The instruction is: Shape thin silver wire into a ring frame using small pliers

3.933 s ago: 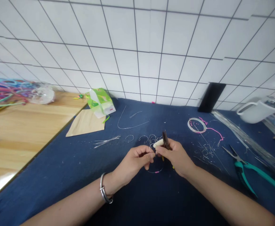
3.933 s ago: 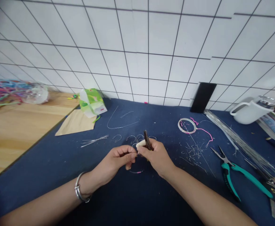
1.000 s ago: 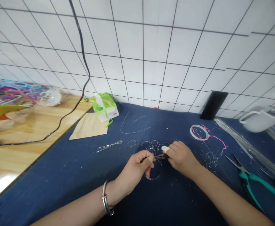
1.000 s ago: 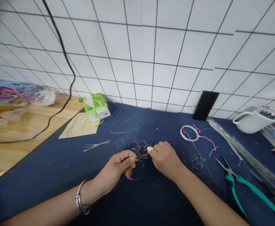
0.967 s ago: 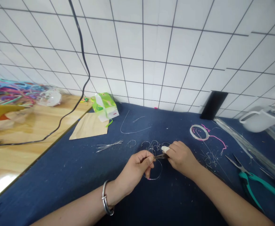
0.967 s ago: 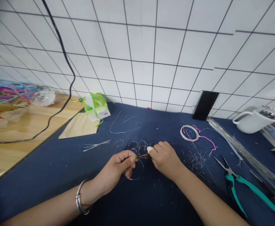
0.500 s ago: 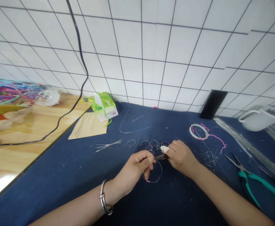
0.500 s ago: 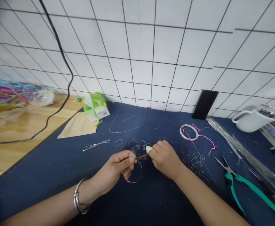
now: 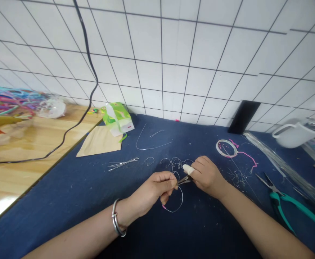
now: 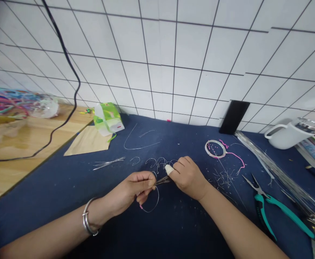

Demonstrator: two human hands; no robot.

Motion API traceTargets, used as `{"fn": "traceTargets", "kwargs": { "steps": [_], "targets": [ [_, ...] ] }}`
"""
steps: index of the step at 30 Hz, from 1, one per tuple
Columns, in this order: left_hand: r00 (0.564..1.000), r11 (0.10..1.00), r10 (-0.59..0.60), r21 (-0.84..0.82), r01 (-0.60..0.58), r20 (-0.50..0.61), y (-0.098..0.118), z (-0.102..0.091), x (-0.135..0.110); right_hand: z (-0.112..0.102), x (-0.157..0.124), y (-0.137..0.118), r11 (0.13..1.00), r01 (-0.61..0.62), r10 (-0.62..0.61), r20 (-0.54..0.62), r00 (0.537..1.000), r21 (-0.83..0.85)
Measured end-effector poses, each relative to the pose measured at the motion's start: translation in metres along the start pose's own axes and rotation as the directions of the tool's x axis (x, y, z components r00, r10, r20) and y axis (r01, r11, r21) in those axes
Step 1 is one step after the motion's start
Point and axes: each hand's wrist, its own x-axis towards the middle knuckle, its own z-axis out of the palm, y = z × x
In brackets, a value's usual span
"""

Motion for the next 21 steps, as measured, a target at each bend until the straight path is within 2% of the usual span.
{"fn": "traceTargets", "kwargs": {
  "steps": [11,21],
  "targets": [
    [0.996,1.000,-0.005,-0.012,0.006,0.084,0.0051,0.0013,-0.0026,0.0005,-0.0022,0.0015,0.998,0.045,-0.044,-0.015,0.999,0.049],
    [0.979,0.989,-0.105,-0.082,0.121,0.174,0.0107,0.0046,-0.0055,-0.0009,-0.0016,0.0013,0.990,0.092,-0.089,-0.031,0.996,0.103]
  ]
}}
